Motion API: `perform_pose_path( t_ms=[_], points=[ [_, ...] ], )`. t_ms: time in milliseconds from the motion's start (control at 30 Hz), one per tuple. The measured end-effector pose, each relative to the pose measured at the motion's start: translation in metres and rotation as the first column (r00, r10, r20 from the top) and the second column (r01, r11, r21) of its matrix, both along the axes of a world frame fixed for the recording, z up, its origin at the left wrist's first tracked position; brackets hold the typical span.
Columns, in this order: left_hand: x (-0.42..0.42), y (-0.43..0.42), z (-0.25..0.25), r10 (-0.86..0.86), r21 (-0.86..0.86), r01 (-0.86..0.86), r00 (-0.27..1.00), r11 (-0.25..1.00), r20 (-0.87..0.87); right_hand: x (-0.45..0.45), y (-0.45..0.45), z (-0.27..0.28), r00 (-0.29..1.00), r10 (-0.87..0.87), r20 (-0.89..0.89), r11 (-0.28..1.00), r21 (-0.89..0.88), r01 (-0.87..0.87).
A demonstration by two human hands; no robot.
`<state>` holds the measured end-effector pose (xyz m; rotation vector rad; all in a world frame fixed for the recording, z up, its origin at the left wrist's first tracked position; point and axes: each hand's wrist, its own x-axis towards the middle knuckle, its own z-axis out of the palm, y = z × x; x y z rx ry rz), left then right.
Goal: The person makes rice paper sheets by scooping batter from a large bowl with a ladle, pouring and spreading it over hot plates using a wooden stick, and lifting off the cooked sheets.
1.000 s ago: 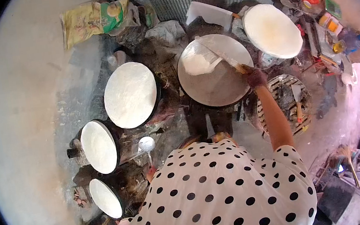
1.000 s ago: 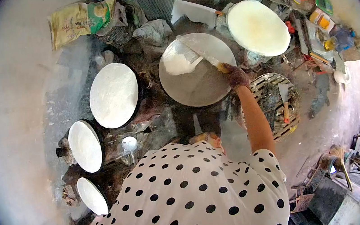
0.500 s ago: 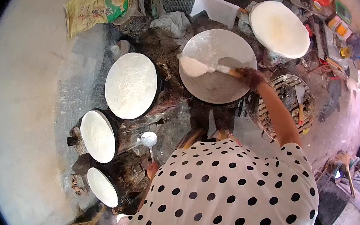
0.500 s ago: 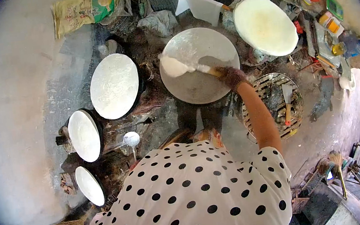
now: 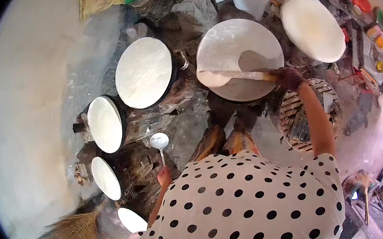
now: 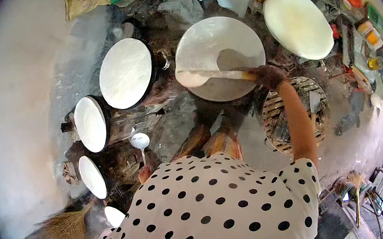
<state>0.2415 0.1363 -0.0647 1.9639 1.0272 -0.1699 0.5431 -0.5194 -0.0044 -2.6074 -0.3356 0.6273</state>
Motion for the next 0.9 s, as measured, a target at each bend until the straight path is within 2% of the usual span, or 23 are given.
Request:
perform_pose_path(
  t_ms=[33,67,100,133,167,200,233,267,300,367,433,500,533,567,667,767,800,833,900],
  points=[
    [-0.007,0.005,0.001,0.064,-0.068,-0.064,0.998,0.996,0.003,0.002,0.003,0.005,1.000,0.008,-0.003,1.000,0.009,-0.008],
    [-0.007,0.000,0.005,0.055,-0.027,-0.055,0.998,0.998,0.005,0.006,0.005,0.018,0.975,-0.202,-0.088,0.971,0.114,0.211],
    [-0.010,0.000,0.012,0.058,-0.018,-0.058,0.998,0.998,0.001,0.009,0.008,0.024,0.899,-0.392,-0.195,0.884,0.193,0.427],
    [-0.011,0.000,0.015,-0.059,0.027,0.059,0.998,0.998,0.017,0.018,0.009,-0.004,0.931,-0.365,0.015,0.917,0.176,0.357],
    [-0.007,0.000,0.017,-0.179,0.072,0.176,0.983,0.982,0.031,0.015,0.012,-0.021,0.930,-0.367,0.018,0.916,0.181,0.358],
    [0.004,-0.011,0.033,-0.121,0.044,0.123,0.992,0.991,-0.040,0.012,0.016,-0.034,0.964,-0.255,0.074,0.966,0.052,0.252],
    [0.014,-0.011,0.036,-0.127,0.039,0.128,0.991,0.991,-0.034,0.010,0.016,-0.036,0.984,-0.134,0.117,0.985,-0.091,0.145],
    [0.023,-0.010,0.034,-0.061,0.076,0.071,0.990,0.995,-0.125,-0.018,0.023,0.009,0.978,-0.145,0.150,0.989,0.011,0.145],
    [0.024,-0.008,0.031,0.014,0.113,0.011,0.976,0.993,-0.215,-0.036,0.009,-0.001,0.979,-0.196,0.059,0.979,0.075,0.191],
    [0.014,0.020,0.001,-0.387,0.252,0.400,0.916,0.881,-0.103,-0.076,-0.017,0.006,0.944,-0.310,-0.111,0.916,0.230,0.328],
    [0.034,0.015,0.012,-0.407,0.272,0.397,0.913,0.876,-0.022,-0.115,-0.029,0.009,0.869,-0.437,-0.233,0.808,0.322,0.493],
    [0.040,0.021,0.008,-0.423,0.271,0.399,0.906,0.876,0.032,-0.137,0.010,-0.018,0.757,-0.639,-0.134,0.694,0.323,0.643],
    [0.037,0.026,0.001,-0.381,0.171,0.369,0.924,0.914,0.044,-0.140,0.044,-0.039,0.701,-0.711,-0.046,0.656,0.313,0.686],
    [0.034,0.031,-0.003,-0.340,0.069,0.336,0.939,0.939,0.048,-0.136,0.087,-0.066,0.660,-0.750,0.046,0.640,0.298,0.708],
    [0.042,0.042,-0.010,-0.388,0.073,0.386,0.921,0.920,0.027,-0.103,0.243,-0.129,0.600,-0.775,0.200,0.632,0.221,0.742],
    [0.051,0.057,0.003,-0.398,-0.038,0.397,0.916,0.917,-0.047,-0.106,0.314,-0.144,0.607,-0.780,0.150,0.625,0.224,0.748],
    [0.052,0.063,0.010,-0.478,0.097,0.484,0.875,0.870,-0.078,-0.114,0.318,-0.145,0.594,-0.794,0.134,0.607,0.229,0.761],
    [0.050,0.073,0.003,-0.484,0.080,0.490,0.871,0.868,-0.078,-0.125,0.310,-0.144,0.573,-0.813,0.105,0.579,0.254,0.775],
    [0.042,0.094,-0.013,-0.396,-0.090,0.402,0.915,0.911,0.075,-0.144,0.291,-0.137,0.505,-0.862,0.049,0.494,0.300,0.816]
  ],
)
